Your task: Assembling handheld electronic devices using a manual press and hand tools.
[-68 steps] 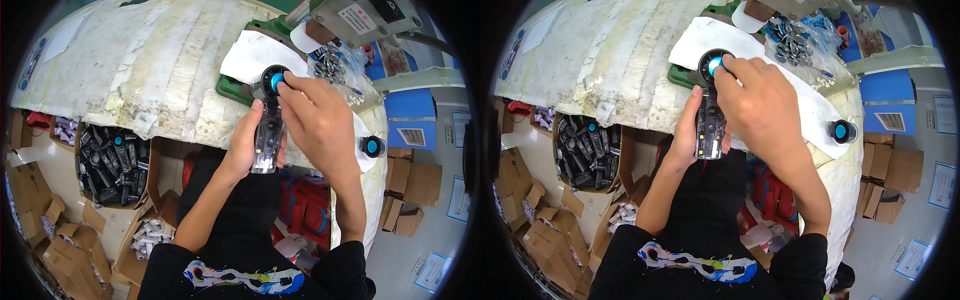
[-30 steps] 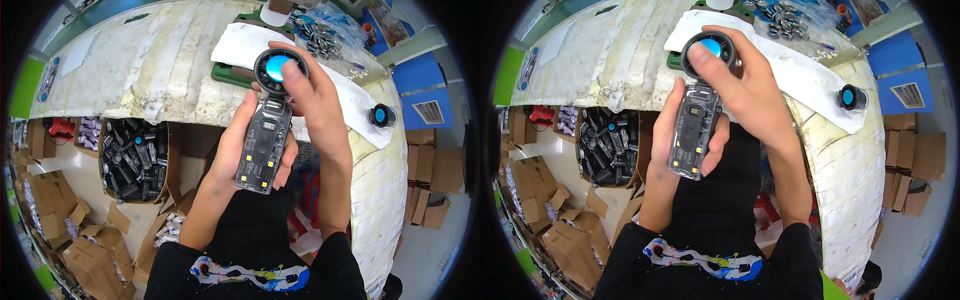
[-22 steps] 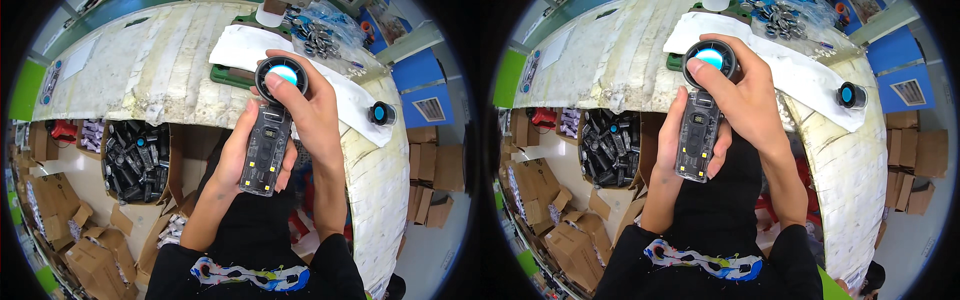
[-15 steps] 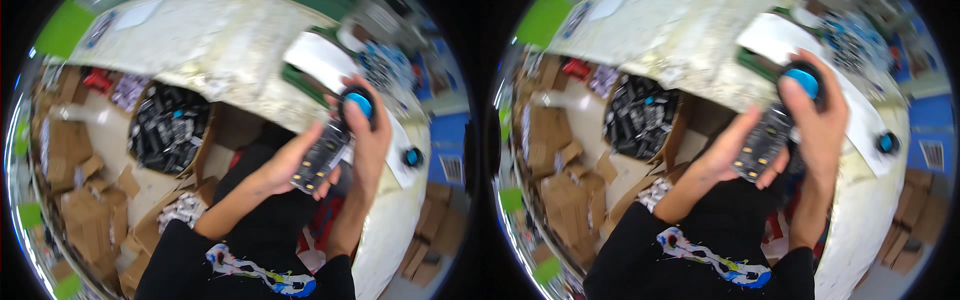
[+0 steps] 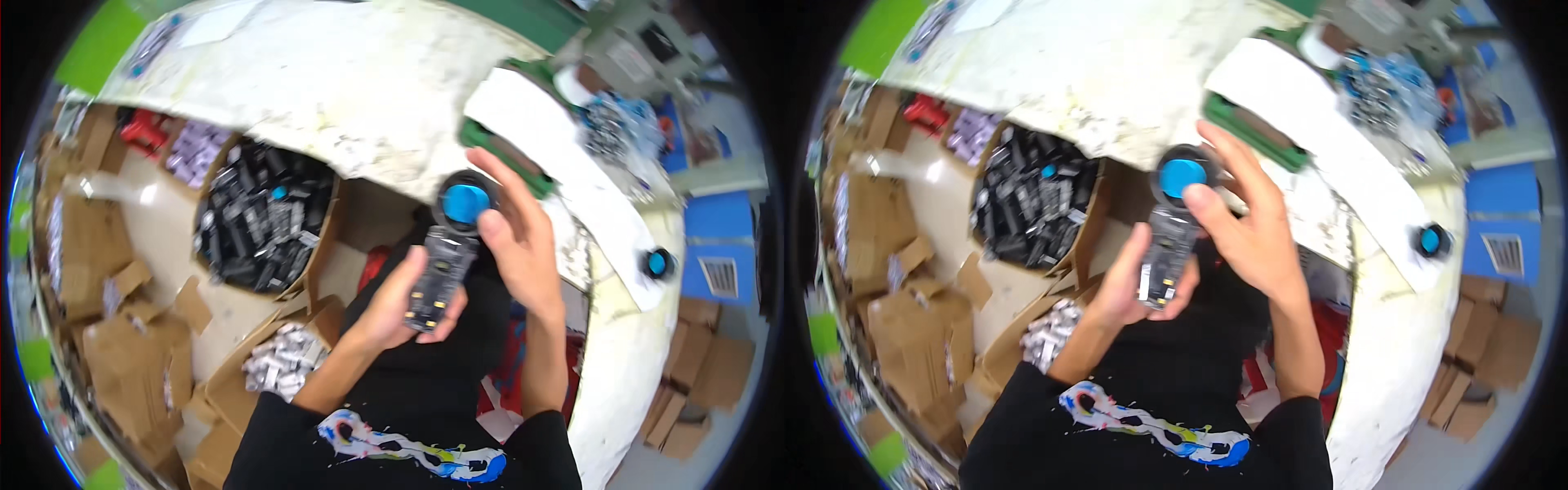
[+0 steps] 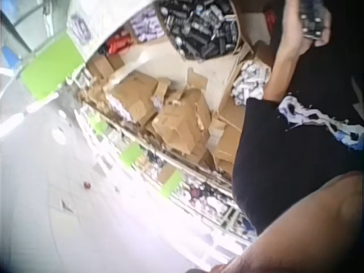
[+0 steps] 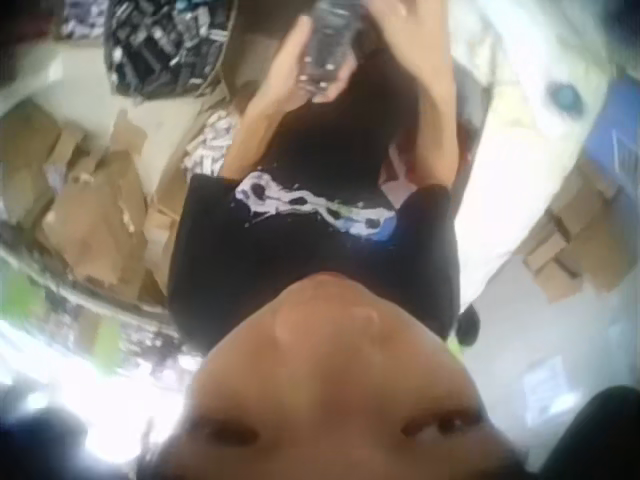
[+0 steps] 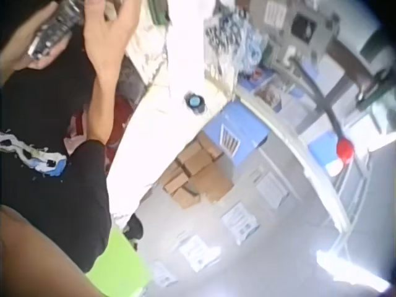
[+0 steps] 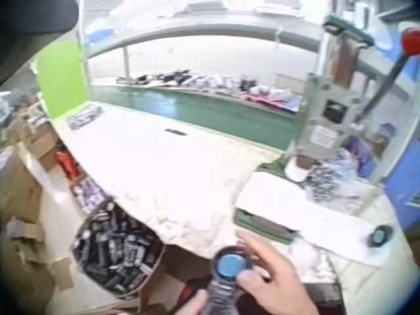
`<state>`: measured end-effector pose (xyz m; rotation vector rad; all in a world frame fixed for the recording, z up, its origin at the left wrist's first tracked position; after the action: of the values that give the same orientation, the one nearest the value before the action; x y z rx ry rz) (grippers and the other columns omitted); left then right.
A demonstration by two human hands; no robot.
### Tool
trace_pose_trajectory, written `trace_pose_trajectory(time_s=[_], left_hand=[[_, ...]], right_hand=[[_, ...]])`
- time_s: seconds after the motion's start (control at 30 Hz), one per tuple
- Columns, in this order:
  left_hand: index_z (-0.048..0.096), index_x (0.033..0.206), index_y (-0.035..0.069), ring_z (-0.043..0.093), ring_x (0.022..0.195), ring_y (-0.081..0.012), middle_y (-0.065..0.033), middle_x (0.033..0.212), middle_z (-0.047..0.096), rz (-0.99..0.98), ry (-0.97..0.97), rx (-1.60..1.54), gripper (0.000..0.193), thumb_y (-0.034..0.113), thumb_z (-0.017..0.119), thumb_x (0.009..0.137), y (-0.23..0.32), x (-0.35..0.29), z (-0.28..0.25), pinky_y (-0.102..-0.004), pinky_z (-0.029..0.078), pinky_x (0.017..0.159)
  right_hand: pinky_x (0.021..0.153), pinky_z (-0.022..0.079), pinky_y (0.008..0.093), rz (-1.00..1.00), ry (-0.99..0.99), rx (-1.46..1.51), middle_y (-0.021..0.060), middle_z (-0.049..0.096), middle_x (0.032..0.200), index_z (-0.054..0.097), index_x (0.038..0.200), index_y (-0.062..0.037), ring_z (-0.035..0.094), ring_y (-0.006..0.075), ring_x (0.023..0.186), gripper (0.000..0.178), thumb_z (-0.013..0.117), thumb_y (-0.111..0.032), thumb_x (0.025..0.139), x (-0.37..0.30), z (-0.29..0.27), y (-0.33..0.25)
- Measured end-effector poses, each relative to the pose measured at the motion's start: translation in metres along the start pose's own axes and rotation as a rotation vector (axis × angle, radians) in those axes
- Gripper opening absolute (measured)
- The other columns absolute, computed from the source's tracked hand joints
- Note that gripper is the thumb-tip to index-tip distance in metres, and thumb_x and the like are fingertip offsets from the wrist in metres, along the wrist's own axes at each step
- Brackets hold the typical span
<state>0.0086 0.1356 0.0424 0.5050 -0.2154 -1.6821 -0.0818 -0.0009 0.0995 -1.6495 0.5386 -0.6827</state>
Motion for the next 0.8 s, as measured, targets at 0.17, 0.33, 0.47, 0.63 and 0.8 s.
trace_pose_trajectory(time_s=[0.17, 0.33, 0.47, 0.63, 0.8], left_hand=[[0.042, 0.128, 0.005, 0.052, 0.050, -0.0160, -0.0109, 0.075, 0.054, 0.014, -0.009, -0.006, 0.059, 0.051, 0.022, 0.099, 0.018, 0.029, -0.001, -0.0234, 0.033, 0.036], [0.051, 0.102, 0.007, 0.054, 0.054, -0.0163, -0.0091, 0.078, 0.058, -0.023, -0.126, -0.008, 0.048, 0.050, 0.029, 0.099, 0.026, 0.094, 0.020, -0.0236, 0.033, 0.038], [0.050, 0.113, 0.007, 0.056, 0.060, -0.0156, -0.0106, 0.083, 0.060, -0.031, -0.121, -0.005, 0.047, 0.048, 0.033, 0.099, 0.025, 0.131, 0.028, -0.0231, 0.035, 0.041], [0.049, 0.120, 0.002, 0.055, 0.065, -0.0148, -0.0116, 0.087, 0.059, 0.031, -0.142, -0.007, 0.051, 0.046, 0.036, 0.099, 0.027, 0.151, 0.030, -0.0222, 0.037, 0.044], [0.049, 0.121, -0.001, 0.054, 0.064, -0.0144, -0.0111, 0.087, 0.059, 0.043, -0.073, 0.053, 0.054, 0.047, 0.037, 0.098, 0.025, 0.163, 0.039, -0.0220, 0.036, 0.044]], right_hand=[[0.094, 0.044, 0.0336, -0.061, 0.347, -0.174, 0.0102, 0.056, 0.123, 0.052, 0.126, 0.0004, 0.054, 0.0217, 0.113, 0.037, 0.054, -0.019, 0.094, 0.005, -0.054, -0.022], [0.089, 0.050, 0.0350, -0.260, 0.690, -0.399, 0.0155, 0.058, 0.122, 0.051, 0.127, 0.0022, 0.058, 0.0233, 0.110, 0.045, 0.050, -0.031, 0.096, 0.013, -0.120, -0.071], [0.088, 0.049, 0.0318, -0.396, 0.734, -0.438, 0.0142, 0.060, 0.120, 0.052, 0.127, 0.0017, 0.059, 0.0226, 0.108, 0.047, 0.052, -0.033, 0.095, 0.029, -0.151, -0.107], [0.088, 0.048, 0.0318, -0.561, 0.719, -0.405, 0.0146, 0.063, 0.114, 0.057, 0.122, -0.0006, 0.061, 0.0217, 0.106, 0.046, 0.052, -0.037, 0.095, 0.058, -0.161, -0.139], [0.088, 0.043, 0.0347, -0.664, 0.608, -0.487, 0.0147, 0.064, 0.106, 0.052, 0.120, 0.0018, 0.060, 0.0193, 0.096, 0.054, 0.050, -0.044, 0.091, 0.076, -0.184, -0.169]])
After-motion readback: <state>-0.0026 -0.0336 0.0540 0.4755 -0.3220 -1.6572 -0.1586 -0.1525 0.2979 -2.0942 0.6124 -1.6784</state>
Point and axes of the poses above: each hand's wrist, its own x-axis towards the middle knuckle, its own z-axis out of the palm, y = z × x, the point moved 1 cm from there along x, towards the middle knuckle
